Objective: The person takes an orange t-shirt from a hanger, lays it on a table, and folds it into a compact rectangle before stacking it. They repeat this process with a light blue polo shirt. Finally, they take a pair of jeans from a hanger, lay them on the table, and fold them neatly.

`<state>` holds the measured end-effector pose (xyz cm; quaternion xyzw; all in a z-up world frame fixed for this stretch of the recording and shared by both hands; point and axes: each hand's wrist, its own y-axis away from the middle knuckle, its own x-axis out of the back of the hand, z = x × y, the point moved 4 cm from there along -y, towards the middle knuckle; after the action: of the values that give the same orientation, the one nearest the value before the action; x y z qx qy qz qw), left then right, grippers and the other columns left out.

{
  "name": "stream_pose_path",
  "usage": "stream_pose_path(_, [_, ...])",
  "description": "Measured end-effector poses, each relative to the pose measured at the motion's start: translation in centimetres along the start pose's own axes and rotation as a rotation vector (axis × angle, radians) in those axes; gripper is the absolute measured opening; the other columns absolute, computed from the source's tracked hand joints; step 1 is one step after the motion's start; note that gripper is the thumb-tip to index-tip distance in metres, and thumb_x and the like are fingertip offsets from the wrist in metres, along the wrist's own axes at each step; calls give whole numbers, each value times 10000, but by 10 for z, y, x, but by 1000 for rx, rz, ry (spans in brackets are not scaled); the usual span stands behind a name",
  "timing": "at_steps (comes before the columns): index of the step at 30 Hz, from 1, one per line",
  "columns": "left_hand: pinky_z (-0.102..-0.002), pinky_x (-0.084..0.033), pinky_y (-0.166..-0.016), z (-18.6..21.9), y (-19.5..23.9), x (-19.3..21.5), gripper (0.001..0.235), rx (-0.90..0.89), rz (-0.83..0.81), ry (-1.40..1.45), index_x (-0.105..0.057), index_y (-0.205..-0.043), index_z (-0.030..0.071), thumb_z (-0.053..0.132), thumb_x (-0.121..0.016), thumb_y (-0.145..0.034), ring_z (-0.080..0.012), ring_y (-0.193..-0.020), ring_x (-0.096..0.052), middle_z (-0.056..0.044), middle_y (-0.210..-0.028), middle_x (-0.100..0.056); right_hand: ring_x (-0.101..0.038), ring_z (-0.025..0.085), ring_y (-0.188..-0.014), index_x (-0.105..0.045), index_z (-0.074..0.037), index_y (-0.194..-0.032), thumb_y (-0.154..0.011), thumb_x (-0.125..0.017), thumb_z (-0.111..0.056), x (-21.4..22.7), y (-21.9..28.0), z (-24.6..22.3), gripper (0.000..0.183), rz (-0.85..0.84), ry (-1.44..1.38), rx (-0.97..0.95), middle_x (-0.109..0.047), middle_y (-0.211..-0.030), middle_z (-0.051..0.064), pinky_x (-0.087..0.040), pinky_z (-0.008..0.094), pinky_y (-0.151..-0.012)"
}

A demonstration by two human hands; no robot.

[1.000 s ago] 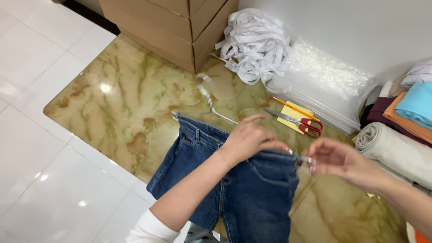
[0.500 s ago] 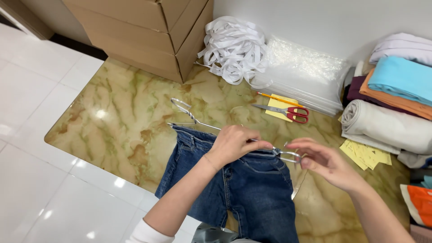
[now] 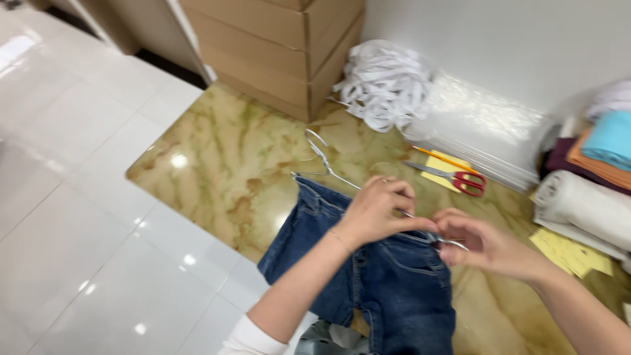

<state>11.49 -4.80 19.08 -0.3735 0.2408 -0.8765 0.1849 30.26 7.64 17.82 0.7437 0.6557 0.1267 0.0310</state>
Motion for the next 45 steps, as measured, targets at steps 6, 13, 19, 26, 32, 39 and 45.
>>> stream_pose_path(6, [-425, -484, -966, -2, 62, 14, 348, 226, 500, -54, -654, -999, 115, 412, -794, -886, -302, -1122, -647, -97, -1203, -647, -659, 126, -842, -651, -67, -727, -972, -691, -187, -44, 11, 32, 275, 571, 357, 137, -690, -901, 33, -485, 251, -768])
stream_pose_path(13, [-417, -468, -882, -153, 169, 39, 588, 1500, 345, 131, -600, -991, 156, 705, -391, -972, -259, -968, -662, -66, -1003, -715, -698, 172, -939, -758, 25, -781, -955, -719, -89, -49, 36, 112, 211, 750, 152, 64, -782, -1042, 105, -532, 279, -806])
stream_pose_path(19, [-475, -476, -957, -235, 137, 10, 598, 1386, -61, 120, -623, -1153, 114, 653, -440, -969, -379, -1180, -650, -167, -1240, -708, -666, 143, -893, -710, 21, -730, -878, -774, -36, -56, 43, 141, 171, 870, 221, 93, -742, -1009, 101, -479, 249, -794])
stream_pose_path(26, [-484, -407, -701, -239, 148, -8, 289, 1097, 41, 104, -398, -727, 119, 296, -450, -950, -323, -746, -557, -124, -753, -543, -603, 128, -723, -656, -5, -709, -972, -658, -105, -67, 33, 109, 281, 694, 235, 124, -687, -834, 62, -446, 250, -707])
stream_pose_path(32, [-483, -451, -782, -269, 159, -18, 250, 1061, 216, 84, -543, -830, 103, 290, -480, -983, -350, -832, -624, -142, -840, -651, -651, 142, -827, -708, 2, -826, -970, -672, -91, -87, 14, 125, 174, 785, 140, 148, -733, -875, 67, -485, 257, -792])
stream_pose_path(39, [-470, -460, -952, -74, 107, 66, 573, 1158, 269, 52, -741, -939, 120, 535, -362, -1053, -348, -1054, -651, -150, -1010, -692, -637, 160, -1231, -703, -38, -1373, -974, -647, -208, -138, -38, 92, 437, 898, -411, -486, -735, -1368, 47, -496, 350, -1003])
stream_pose_path(45, [-395, -456, -845, -67, 127, 21, 454, 890, 368, 270, -622, -763, 84, 308, -410, -1096, -242, -795, -650, -56, -815, -607, -644, 176, -1011, -623, -11, -1212, -1018, -630, -193, -152, -51, 36, 267, 23, -256, 123, -572, -1173, 72, -544, 320, -894])
